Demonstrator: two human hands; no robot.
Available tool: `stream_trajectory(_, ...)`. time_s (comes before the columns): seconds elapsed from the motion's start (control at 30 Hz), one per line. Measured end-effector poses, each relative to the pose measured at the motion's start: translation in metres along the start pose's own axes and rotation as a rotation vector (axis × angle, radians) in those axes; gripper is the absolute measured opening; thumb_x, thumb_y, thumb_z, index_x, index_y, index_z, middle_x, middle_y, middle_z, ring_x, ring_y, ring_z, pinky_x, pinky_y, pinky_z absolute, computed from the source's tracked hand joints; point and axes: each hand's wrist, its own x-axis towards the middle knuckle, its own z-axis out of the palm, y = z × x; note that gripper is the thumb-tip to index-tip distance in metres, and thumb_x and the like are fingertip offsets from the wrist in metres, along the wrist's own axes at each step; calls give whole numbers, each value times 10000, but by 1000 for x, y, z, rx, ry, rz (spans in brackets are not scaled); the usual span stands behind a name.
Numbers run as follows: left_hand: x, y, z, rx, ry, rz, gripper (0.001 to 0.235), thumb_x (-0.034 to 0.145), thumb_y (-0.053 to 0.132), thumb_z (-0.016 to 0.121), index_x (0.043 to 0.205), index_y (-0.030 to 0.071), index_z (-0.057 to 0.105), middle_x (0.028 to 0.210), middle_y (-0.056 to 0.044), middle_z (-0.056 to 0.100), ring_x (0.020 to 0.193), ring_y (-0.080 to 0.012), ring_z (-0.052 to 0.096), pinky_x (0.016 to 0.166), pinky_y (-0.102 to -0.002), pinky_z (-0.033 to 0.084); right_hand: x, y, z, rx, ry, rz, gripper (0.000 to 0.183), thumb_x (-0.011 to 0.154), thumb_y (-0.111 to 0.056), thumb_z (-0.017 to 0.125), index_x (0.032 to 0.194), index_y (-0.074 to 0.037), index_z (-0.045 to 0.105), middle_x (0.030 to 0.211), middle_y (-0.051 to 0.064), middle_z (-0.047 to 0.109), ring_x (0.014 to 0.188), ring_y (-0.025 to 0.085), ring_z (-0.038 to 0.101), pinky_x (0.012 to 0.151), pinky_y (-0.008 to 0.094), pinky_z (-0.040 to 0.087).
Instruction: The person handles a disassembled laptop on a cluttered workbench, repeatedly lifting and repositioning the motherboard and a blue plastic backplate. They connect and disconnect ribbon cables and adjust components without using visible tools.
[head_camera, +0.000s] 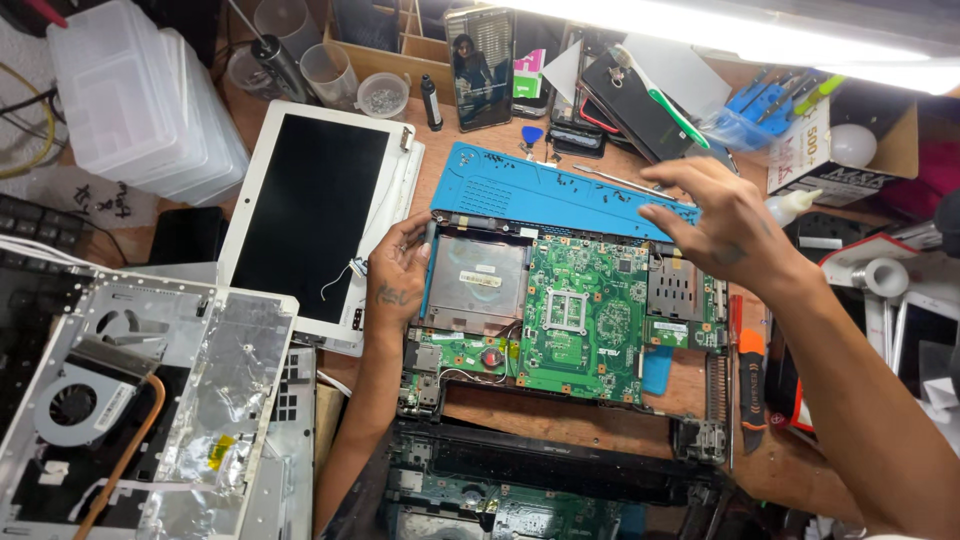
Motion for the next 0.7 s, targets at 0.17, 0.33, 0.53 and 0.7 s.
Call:
stream_trajectory(0.17,0,-4,1,0,-7,16,375,949,-40,572,1322,-31,605,1313,-201,678,1281,-267,638,1156,-364,463,-67,-17,-21,49,86,183,432,883,-246,766,1263,-55,687,1233,172,714,1104,302,701,889,388,553)
stream_trajectory(0.33,-1,-5,0,42,6,10,374,945,-41,575,1317,-29,611,1314,-194,676,1276,-260,636,1150,-357,464,-118,-25,-16,157,233,245,376,921,-170,776,1273,-68,696,1202,116,727,1102,210,708,992,343,542)
stream_trajectory(0.53,0,-7,1,6,3,-3,372,957,-42,556,1324,-11,609,1314,-184,673,1262,-257,648,1141,-355,484,-129,3,20,227,370,274,281,966,-82,764,1228,-10,692,1227,130,710,1087,172,684,1009,301,542)
stream_trajectory(0.7,0,-6,2,62,12,-10,364,956,-37,556,1312,-13,626,1299,-187,684,1259,-256,642,1139,-348,473,-137,16,36,269,491,209,185,1040,-61,748,1203,4,688,1200,133,704,1142,162,679,1021,275,542)
